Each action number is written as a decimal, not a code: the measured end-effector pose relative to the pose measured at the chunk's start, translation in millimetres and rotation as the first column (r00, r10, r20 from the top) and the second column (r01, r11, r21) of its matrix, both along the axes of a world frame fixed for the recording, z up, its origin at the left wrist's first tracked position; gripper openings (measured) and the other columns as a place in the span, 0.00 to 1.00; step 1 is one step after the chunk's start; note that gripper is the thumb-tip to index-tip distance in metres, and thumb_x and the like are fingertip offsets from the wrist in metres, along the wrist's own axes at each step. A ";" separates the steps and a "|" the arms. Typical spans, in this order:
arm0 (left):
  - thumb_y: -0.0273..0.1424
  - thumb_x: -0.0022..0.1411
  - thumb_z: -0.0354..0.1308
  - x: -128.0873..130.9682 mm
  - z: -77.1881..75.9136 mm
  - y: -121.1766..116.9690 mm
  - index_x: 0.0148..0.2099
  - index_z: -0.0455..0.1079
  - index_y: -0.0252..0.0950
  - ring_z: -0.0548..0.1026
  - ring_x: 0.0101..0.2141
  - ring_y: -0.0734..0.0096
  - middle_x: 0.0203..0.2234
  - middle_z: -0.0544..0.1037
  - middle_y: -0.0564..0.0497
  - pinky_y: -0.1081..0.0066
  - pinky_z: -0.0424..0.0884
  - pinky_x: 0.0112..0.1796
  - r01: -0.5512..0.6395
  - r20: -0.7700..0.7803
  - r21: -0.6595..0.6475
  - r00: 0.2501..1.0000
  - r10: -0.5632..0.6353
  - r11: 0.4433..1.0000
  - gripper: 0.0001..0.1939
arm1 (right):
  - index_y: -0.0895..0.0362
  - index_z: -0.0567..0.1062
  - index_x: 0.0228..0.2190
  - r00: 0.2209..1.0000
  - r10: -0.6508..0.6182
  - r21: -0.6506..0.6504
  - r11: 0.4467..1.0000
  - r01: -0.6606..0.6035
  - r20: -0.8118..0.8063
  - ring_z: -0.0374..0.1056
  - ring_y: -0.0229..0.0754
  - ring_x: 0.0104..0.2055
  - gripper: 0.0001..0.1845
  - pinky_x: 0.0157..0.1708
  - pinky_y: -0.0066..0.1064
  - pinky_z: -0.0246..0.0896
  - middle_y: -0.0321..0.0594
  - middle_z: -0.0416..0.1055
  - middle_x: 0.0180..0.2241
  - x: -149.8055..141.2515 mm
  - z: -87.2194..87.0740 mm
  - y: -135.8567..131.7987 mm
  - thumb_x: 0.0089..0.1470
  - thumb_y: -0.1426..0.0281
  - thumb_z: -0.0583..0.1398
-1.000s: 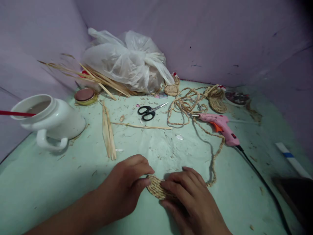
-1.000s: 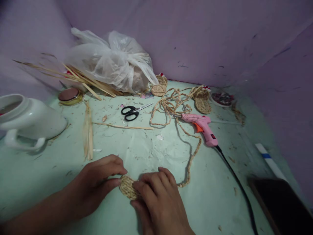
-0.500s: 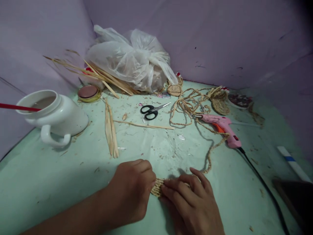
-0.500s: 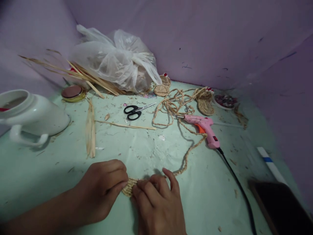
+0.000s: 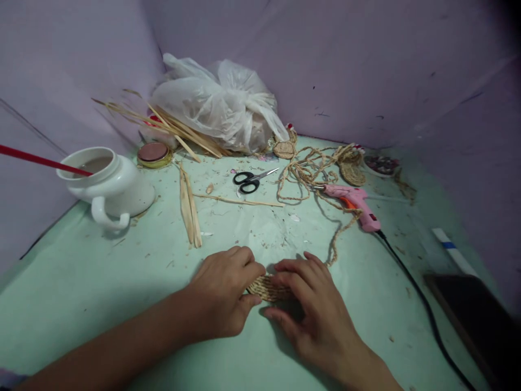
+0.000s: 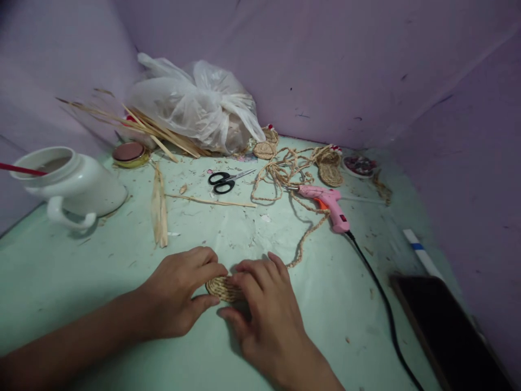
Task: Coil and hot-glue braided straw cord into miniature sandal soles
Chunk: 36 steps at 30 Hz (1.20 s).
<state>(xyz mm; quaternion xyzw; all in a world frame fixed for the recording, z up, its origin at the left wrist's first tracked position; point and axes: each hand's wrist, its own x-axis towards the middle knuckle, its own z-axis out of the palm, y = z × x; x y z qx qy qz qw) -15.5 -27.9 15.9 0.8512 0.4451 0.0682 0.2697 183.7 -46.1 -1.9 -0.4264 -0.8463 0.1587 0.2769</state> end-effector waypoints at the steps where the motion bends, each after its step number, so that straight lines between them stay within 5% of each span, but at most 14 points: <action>1: 0.29 0.56 0.55 0.1 0.4 -0.1 0.42 0.68 0.38 0.68 0.37 0.61 0.35 0.69 0.48 0.63 0.66 0.34 0.006 -0.009 0.002 1.000 -0.006 1.000 0.10 | 0.55 0.70 0.39 1.000 0.018 0.006 1.000 -0.018 0.022 0.65 0.48 0.42 0.14 0.52 0.52 0.50 0.43 0.71 0.39 6.1 1.4 1.4 0.49 0.67 0.64; 8: 0.29 0.53 0.57 5.9 -0.4 -2.5 0.41 0.68 0.36 0.66 0.38 0.61 0.38 0.67 0.46 0.62 0.65 0.36 -0.065 0.101 0.088 0.993 0.056 0.994 0.11 | 0.55 0.73 0.40 0.999 -0.031 -0.001 1.000 0.031 0.039 0.64 0.46 0.38 0.11 0.37 0.41 0.61 0.42 0.73 0.36 36.1 -1.1 1.2 0.52 0.74 0.62; 19: 0.28 0.54 0.56 38.7 1.8 -3.6 0.36 0.70 0.34 0.64 0.38 0.59 0.34 0.69 0.46 0.55 0.61 0.40 -0.035 -0.043 0.119 0.998 0.041 0.992 0.06 | 0.56 0.73 0.40 0.996 -0.057 -0.050 0.997 0.054 -0.062 0.63 0.46 0.38 0.14 0.42 0.46 0.56 0.41 0.71 0.34 35.6 -11.2 2.7 0.49 0.72 0.64; 26: 0.23 0.52 0.54 42.7 4.5 4.8 0.34 0.68 0.34 0.63 0.36 0.61 0.32 0.69 0.47 0.58 0.59 0.39 0.108 -0.118 0.056 0.988 -0.101 0.993 0.05 | 0.53 0.76 0.36 0.986 -0.105 -0.093 0.991 0.094 -0.130 0.65 0.43 0.36 0.12 0.48 0.46 0.50 0.35 0.73 0.32 34.4 -10.9 4.4 0.46 0.72 0.67; 36: 0.26 0.50 0.58 45.2 6.4 15.5 0.33 0.67 0.33 0.63 0.34 0.64 0.30 0.69 0.49 0.58 0.57 0.43 0.353 -0.188 0.139 0.927 -0.325 0.925 0.06 | 0.53 0.77 0.31 0.981 -0.125 -0.154 0.983 0.103 -0.145 0.65 0.42 0.33 0.09 0.50 0.46 0.50 0.34 0.74 0.29 33.8 -7.8 11.0 0.43 0.72 0.68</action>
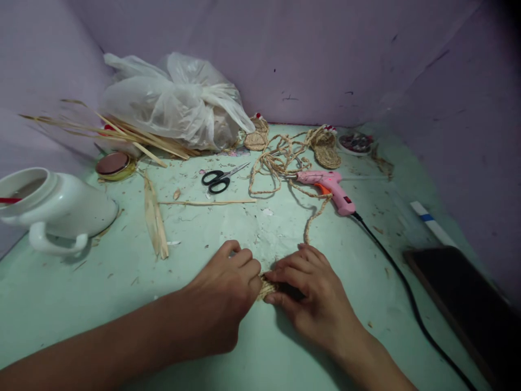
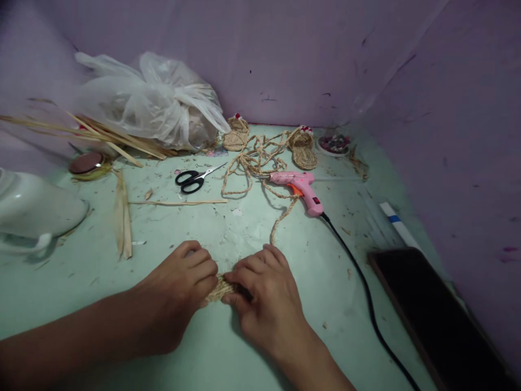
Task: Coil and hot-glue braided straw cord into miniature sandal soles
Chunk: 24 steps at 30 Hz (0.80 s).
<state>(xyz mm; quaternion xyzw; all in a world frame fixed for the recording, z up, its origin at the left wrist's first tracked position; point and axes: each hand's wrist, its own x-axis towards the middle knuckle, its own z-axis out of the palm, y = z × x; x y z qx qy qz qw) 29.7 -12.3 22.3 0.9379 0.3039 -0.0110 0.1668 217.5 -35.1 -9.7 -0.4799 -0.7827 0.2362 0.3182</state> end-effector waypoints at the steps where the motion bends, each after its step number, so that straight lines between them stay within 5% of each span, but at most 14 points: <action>1: 0.26 0.51 0.57 -0.9 -0.4 -0.8 0.33 0.67 0.34 0.63 0.34 0.64 0.30 0.70 0.49 0.57 0.57 0.43 -0.036 0.016 -0.007 0.999 0.036 0.999 0.04 | 0.54 0.77 0.32 1.000 -0.002 -0.004 1.000 0.002 0.015 0.65 0.43 0.34 0.10 0.49 0.46 0.50 0.34 0.74 0.29 0.1 1.0 -1.0 0.43 0.72 0.68; 6: 0.25 0.55 0.56 -6.0 -5.5 -10.9 0.34 0.69 0.35 0.64 0.36 0.62 0.31 0.71 0.49 0.55 0.57 0.43 -0.241 0.142 0.002 0.961 0.238 0.971 0.03 | 0.56 0.75 0.34 0.996 -0.030 0.011 1.000 0.029 0.087 0.64 0.44 0.34 0.11 0.50 0.47 0.50 0.36 0.73 0.29 2.0 4.9 -6.9 0.45 0.70 0.67; 24: 0.22 0.45 0.54 2.9 -12.3 -11.4 0.26 0.64 0.34 0.64 0.33 0.66 0.25 0.69 0.51 0.57 0.59 0.46 -0.169 0.245 0.075 0.958 0.146 0.983 0.03 | 0.55 0.74 0.30 0.993 -0.049 -0.049 0.997 0.055 0.111 0.64 0.44 0.34 0.09 0.49 0.47 0.50 0.35 0.73 0.29 -1.5 5.9 -4.4 0.43 0.73 0.65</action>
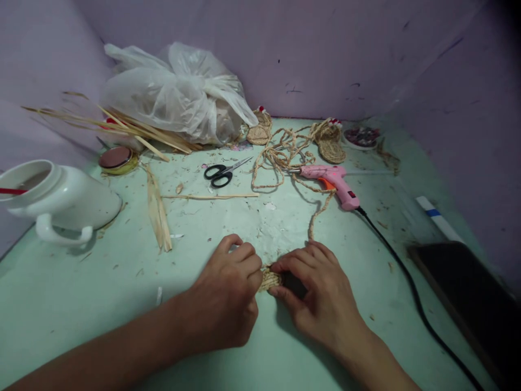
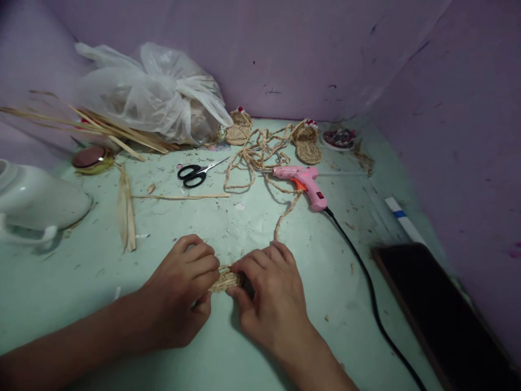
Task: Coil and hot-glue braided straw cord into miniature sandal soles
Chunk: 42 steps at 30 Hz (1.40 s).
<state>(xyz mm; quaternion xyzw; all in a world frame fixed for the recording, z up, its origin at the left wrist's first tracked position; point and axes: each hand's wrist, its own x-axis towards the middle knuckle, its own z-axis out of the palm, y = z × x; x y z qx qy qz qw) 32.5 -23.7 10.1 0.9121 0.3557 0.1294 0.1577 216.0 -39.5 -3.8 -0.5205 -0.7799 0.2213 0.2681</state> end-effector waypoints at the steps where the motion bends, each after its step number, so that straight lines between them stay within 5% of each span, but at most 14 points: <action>1: 0.23 0.46 0.54 -1.7 1.0 0.0 0.26 0.65 0.34 0.64 0.33 0.66 0.25 0.69 0.50 0.56 0.59 0.45 -0.002 0.007 -0.010 1.000 0.002 1.000 0.02 | 0.55 0.74 0.31 1.000 0.013 -0.004 1.000 -0.013 0.010 0.64 0.44 0.34 0.09 0.49 0.47 0.50 0.35 0.73 0.29 0.8 1.2 0.2 0.43 0.73 0.64; 8: 0.25 0.54 0.54 -8.5 5.2 -2.8 0.33 0.69 0.34 0.66 0.35 0.62 0.28 0.71 0.48 0.54 0.58 0.43 -0.078 0.016 -0.065 0.997 0.079 0.995 0.04 | 0.54 0.75 0.32 0.998 0.030 0.086 0.996 -0.035 0.059 0.63 0.47 0.36 0.10 0.50 0.51 0.50 0.39 0.73 0.32 -3.6 11.4 -7.8 0.43 0.68 0.65; 13: 0.25 0.53 0.54 -8.4 7.7 -2.3 0.32 0.68 0.34 0.66 0.36 0.62 0.29 0.72 0.48 0.54 0.58 0.45 -0.070 -0.003 -0.100 0.998 0.071 0.993 0.03 | 0.54 0.75 0.29 0.984 0.165 0.200 0.964 -0.176 0.070 0.64 0.45 0.35 0.08 0.52 0.52 0.49 0.38 0.74 0.31 -18.8 7.2 -12.3 0.47 0.76 0.58; 18: 0.24 0.51 0.54 -8.3 7.5 -3.0 0.29 0.68 0.34 0.66 0.34 0.64 0.26 0.72 0.49 0.54 0.57 0.47 -0.058 0.022 -0.091 0.998 0.060 0.994 0.02 | 0.58 0.75 0.28 0.983 0.185 0.282 0.943 -0.176 -0.006 0.68 0.44 0.36 0.08 0.53 0.48 0.55 0.41 0.75 0.30 -24.8 2.0 -11.2 0.47 0.79 0.57; 26: 0.24 0.47 0.54 -4.9 -0.9 2.4 0.25 0.63 0.35 0.65 0.32 0.67 0.24 0.70 0.51 0.56 0.58 0.44 -0.043 0.085 -0.148 0.995 0.056 0.988 0.03 | 0.59 0.75 0.27 0.971 0.190 0.259 0.954 -0.149 -0.144 0.70 0.40 0.30 0.09 0.47 0.42 0.65 0.41 0.74 0.26 -26.9 -1.7 -6.5 0.46 0.82 0.58; 42: 0.25 0.48 0.53 -5.0 -0.5 1.1 0.26 0.66 0.34 0.65 0.31 0.66 0.23 0.70 0.50 0.54 0.58 0.47 -0.001 0.078 -0.034 0.997 0.003 0.999 0.01 | 0.59 0.73 0.25 0.976 0.173 0.239 0.961 -0.138 -0.132 0.69 0.41 0.31 0.10 0.51 0.45 0.62 0.42 0.72 0.26 -30.8 -1.4 -10.5 0.47 0.82 0.54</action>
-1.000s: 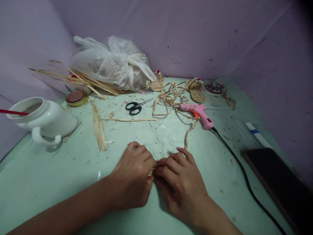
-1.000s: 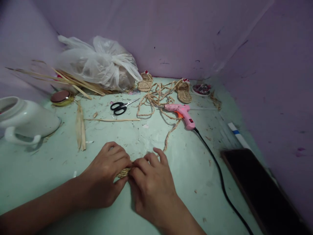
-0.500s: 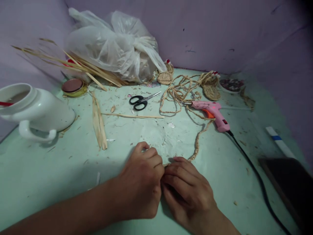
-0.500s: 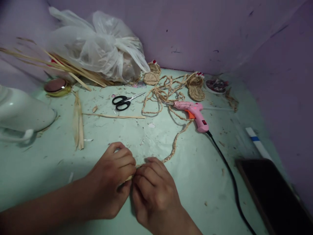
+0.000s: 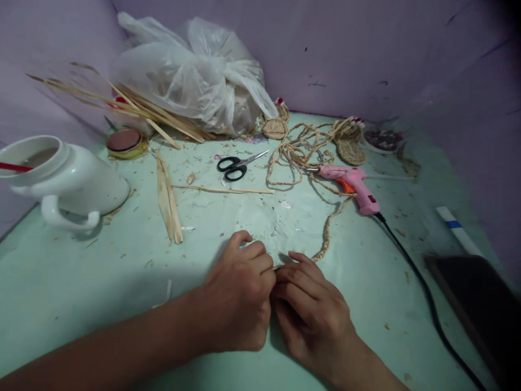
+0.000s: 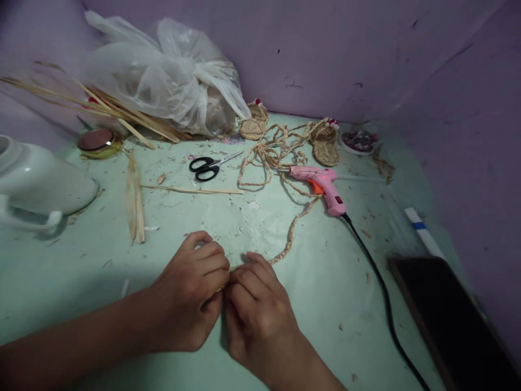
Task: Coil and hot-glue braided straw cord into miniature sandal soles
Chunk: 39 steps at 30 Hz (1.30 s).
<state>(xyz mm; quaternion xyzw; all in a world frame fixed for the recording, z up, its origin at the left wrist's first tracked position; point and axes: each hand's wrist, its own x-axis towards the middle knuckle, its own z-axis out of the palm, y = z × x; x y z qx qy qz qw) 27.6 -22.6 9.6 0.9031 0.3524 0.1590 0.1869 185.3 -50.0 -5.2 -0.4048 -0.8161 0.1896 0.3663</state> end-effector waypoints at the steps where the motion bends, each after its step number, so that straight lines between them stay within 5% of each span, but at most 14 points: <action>1: 0.25 0.48 0.53 0.4 -0.7 0.6 0.26 0.65 0.34 0.65 0.31 0.67 0.23 0.70 0.50 0.55 0.58 0.47 0.003 0.005 -0.006 1.000 -0.003 1.000 0.01 | 0.59 0.73 0.24 1.000 -0.003 -0.003 1.000 0.003 -0.005 0.68 0.41 0.31 0.11 0.51 0.46 0.62 0.42 0.72 0.26 -0.5 -0.4 0.6 0.47 0.83 0.53; 7: 0.24 0.50 0.53 -5.2 3.6 -1.4 0.27 0.67 0.34 0.66 0.33 0.65 0.26 0.72 0.49 0.57 0.60 0.42 -0.014 0.006 -0.037 1.000 0.014 0.999 0.02 | 0.56 0.72 0.26 0.999 0.000 -0.006 1.000 0.000 0.034 0.68 0.40 0.30 0.12 0.54 0.50 0.57 0.38 0.73 0.27 5.3 -1.1 1.7 0.46 0.82 0.53; 13: 0.26 0.52 0.58 -32.3 11.8 -6.8 0.40 0.67 0.37 0.67 0.47 0.61 0.45 0.71 0.47 0.61 0.62 0.47 -0.153 0.156 -0.072 0.974 0.163 0.986 0.11 | 0.54 0.74 0.36 0.998 0.057 0.032 0.998 -0.058 0.024 0.72 0.42 0.36 0.11 0.57 0.51 0.51 0.36 0.76 0.32 17.8 7.2 0.7 0.47 0.73 0.63; 17: 0.29 0.53 0.59 -42.6 9.7 -3.4 0.48 0.66 0.38 0.70 0.44 0.60 0.46 0.70 0.47 0.61 0.66 0.43 -0.263 -0.066 -0.144 0.964 0.256 0.954 0.18 | 0.53 0.74 0.35 0.984 -0.166 0.133 0.976 0.173 -0.062 0.72 0.42 0.34 0.10 0.51 0.47 0.59 0.37 0.76 0.31 33.3 8.3 8.4 0.50 0.77 0.60; 22: 0.26 0.52 0.58 -37.2 6.9 -4.1 0.46 0.66 0.39 0.73 0.38 0.63 0.44 0.70 0.49 0.64 0.68 0.37 -0.329 -0.243 -0.203 0.929 0.278 0.922 0.17 | 0.53 0.75 0.35 0.787 -0.614 0.019 0.788 0.616 -0.054 0.71 0.48 0.40 0.07 0.33 0.38 0.67 0.43 0.75 0.36 67.2 6.0 24.2 0.53 0.68 0.59; 25: 0.23 0.52 0.56 -33.2 6.9 -7.1 0.41 0.65 0.40 0.72 0.36 0.65 0.40 0.70 0.50 0.65 0.66 0.36 -0.316 -0.207 -0.246 0.941 0.269 0.916 0.13 | 0.54 0.77 0.36 0.719 -0.695 -0.055 0.718 0.694 -0.007 0.71 0.47 0.35 0.10 0.22 0.32 0.61 0.43 0.76 0.36 85.2 15.2 33.7 0.51 0.64 0.60; 29: 0.23 0.51 0.55 -31.8 8.8 -9.2 0.36 0.62 0.40 0.70 0.31 0.67 0.33 0.70 0.54 0.69 0.63 0.31 -0.352 -0.187 -0.287 0.933 0.309 0.891 0.10 | 0.54 0.78 0.36 0.604 -0.783 -0.146 0.587 0.796 0.145 0.65 0.38 0.22 0.15 0.24 0.33 0.58 0.40 0.76 0.31 106.3 40.2 58.3 0.46 0.61 0.63; 33: 0.24 0.52 0.50 -32.6 6.8 -8.7 0.32 0.60 0.40 0.63 0.22 0.73 0.19 0.63 0.59 0.74 0.55 0.22 -0.377 -0.121 -0.483 0.922 0.366 0.790 0.05 | 0.60 0.78 0.37 0.569 -0.787 -0.173 0.542 0.822 0.238 0.68 0.41 0.28 0.16 0.28 0.34 0.58 0.43 0.75 0.29 125.1 58.8 97.7 0.50 0.63 0.61; 39: 0.30 0.49 0.51 -37.0 -4.0 -0.2 0.30 0.60 0.38 0.59 0.22 0.76 0.18 0.60 0.60 0.76 0.54 0.22 -0.287 0.046 -0.794 0.851 0.523 0.537 0.03 | 0.60 0.73 0.40 0.618 -0.637 -0.335 0.520 0.785 0.460 0.70 0.40 0.36 0.11 0.35 0.36 0.67 0.39 0.72 0.38 133.6 61.9 140.8 0.58 0.65 0.58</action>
